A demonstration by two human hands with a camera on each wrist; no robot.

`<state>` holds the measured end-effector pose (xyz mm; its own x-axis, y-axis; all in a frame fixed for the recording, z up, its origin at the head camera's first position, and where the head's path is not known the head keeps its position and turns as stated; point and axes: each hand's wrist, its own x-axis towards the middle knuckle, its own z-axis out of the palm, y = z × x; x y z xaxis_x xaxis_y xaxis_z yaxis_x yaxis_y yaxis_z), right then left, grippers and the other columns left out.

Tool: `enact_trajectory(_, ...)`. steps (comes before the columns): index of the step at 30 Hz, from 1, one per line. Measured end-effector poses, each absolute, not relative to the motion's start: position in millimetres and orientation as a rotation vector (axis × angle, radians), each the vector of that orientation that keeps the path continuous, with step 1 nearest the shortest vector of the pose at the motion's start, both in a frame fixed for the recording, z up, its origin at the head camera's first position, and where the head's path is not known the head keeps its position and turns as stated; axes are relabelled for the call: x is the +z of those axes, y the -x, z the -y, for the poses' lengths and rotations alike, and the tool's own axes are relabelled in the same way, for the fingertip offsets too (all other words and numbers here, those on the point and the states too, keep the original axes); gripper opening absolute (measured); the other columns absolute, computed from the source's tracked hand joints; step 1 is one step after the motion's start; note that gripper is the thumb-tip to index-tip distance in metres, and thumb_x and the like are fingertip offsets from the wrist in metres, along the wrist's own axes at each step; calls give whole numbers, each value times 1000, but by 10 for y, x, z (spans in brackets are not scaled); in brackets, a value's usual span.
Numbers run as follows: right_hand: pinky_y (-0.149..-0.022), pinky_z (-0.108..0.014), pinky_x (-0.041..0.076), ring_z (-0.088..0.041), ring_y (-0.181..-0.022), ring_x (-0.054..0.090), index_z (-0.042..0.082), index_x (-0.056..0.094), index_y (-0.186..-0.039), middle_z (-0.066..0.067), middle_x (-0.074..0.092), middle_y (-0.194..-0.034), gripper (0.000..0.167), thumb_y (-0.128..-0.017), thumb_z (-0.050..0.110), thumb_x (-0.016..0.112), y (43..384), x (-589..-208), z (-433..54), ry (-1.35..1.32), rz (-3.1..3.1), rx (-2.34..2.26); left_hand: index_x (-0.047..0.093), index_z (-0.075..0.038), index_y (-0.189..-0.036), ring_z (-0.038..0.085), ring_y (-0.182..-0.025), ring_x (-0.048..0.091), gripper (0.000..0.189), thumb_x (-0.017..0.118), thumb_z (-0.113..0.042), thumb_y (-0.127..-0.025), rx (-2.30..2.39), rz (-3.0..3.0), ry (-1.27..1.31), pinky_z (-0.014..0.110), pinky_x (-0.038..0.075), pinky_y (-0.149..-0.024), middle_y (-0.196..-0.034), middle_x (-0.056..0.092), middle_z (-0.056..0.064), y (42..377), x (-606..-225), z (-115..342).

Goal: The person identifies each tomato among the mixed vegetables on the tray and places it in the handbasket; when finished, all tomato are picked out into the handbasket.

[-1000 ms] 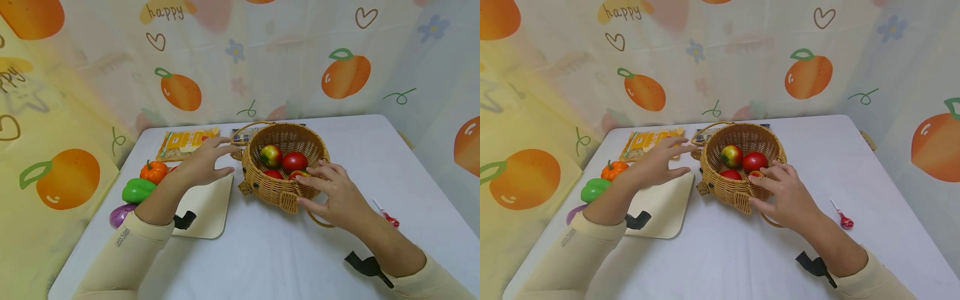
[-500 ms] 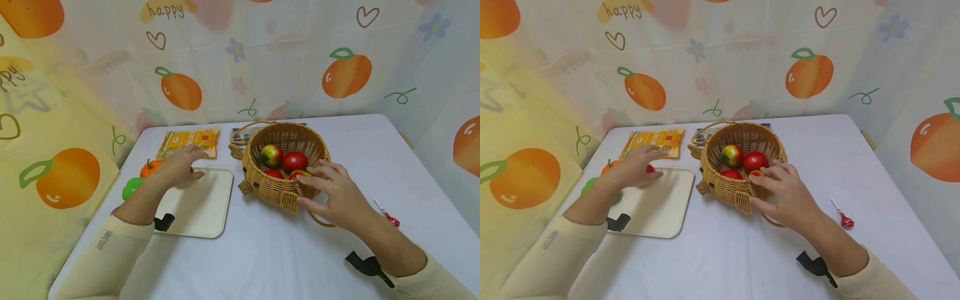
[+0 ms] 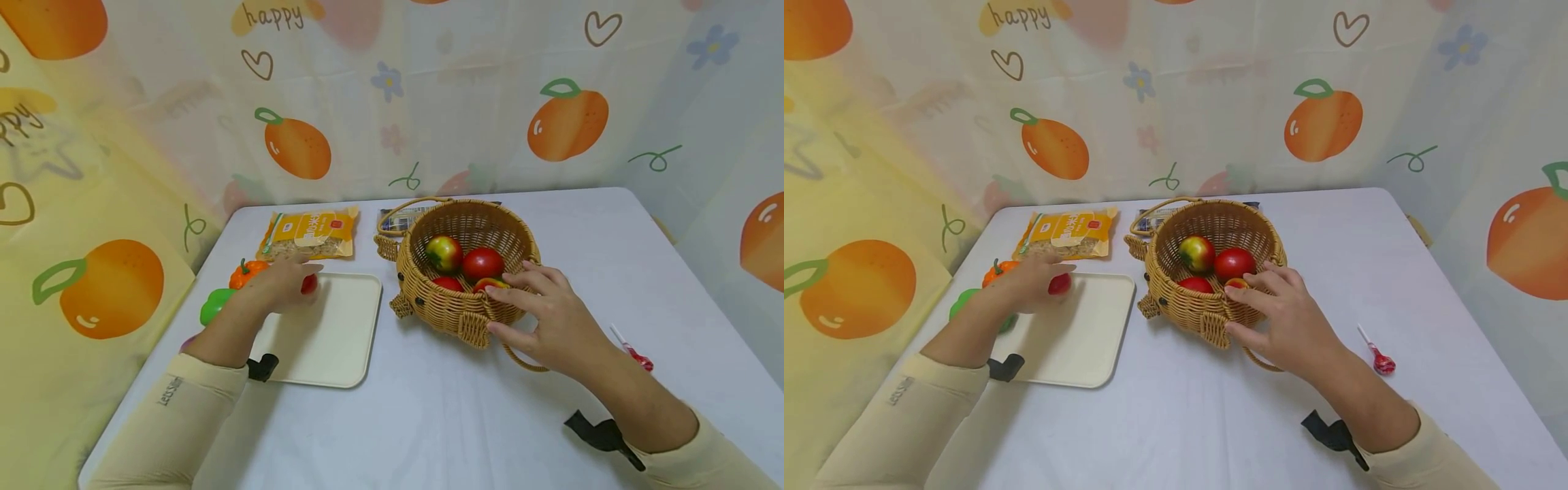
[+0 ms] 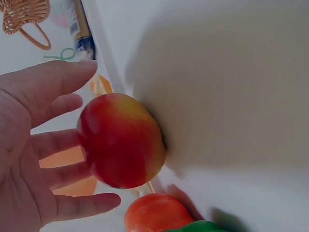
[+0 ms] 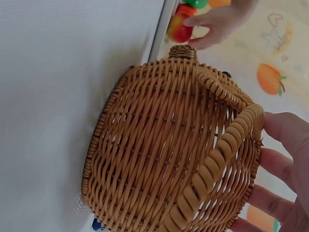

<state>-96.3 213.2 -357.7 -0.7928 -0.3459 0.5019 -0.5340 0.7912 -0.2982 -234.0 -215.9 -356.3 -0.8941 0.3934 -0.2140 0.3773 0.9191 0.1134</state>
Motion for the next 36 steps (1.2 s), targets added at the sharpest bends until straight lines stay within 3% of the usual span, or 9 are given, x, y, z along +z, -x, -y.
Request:
enact_trajectory(4,-98,-68,47,-48,-131,50,15,78,-119,-16,70,-123,49,-74,30,91,964,-3568,-2132,-663,2554,597,60,-7,-142,41,-117,51,51,71,-20,-94,83,-2819,-595,53,55,-93,-142,50,24,2345,-3575,2195)
enact_trajectory(9,-98,-68,47,-48,-130,51,15,78,-118,-16,70,-122,49,-74,30,91,966,-3560,-2132,-673,2537,593,64,-8,-136,35,-107,55,40,67,-11,-96,87,-2805,-632,50,54,-92,-130,56,20,2358,-3584,2219)
enact_trajectory(17,-99,-68,46,-49,-129,51,14,78,-118,-17,70,-121,49,-73,30,91,965,-3560,-2132,-679,2533,592,64,-7,-137,35,-110,54,42,69,-10,-95,102,-2809,-628,50,54,-94,-132,56,20,2354,-3619,2240)
enact_trajectory(31,-99,-68,46,-48,-131,49,15,78,-119,-16,70,-123,49,-75,29,91,966,-3575,-2130,-664,2555,605,71,-12,-125,32,-115,55,37,78,-14,-89,315,-2875,-762,48,58,-93,-127,59,12,2285,-3616,2190)
enact_trajectory(36,-98,-69,47,-48,-132,49,15,78,-120,-16,70,-124,49,-75,29,91,957,-3570,-2127,-649,2569,610,70,-14,-128,32,-121,53,39,77,-19,-90,402,-2874,-820,47,58,-92,-133,57,12,2229,-3537,2089)
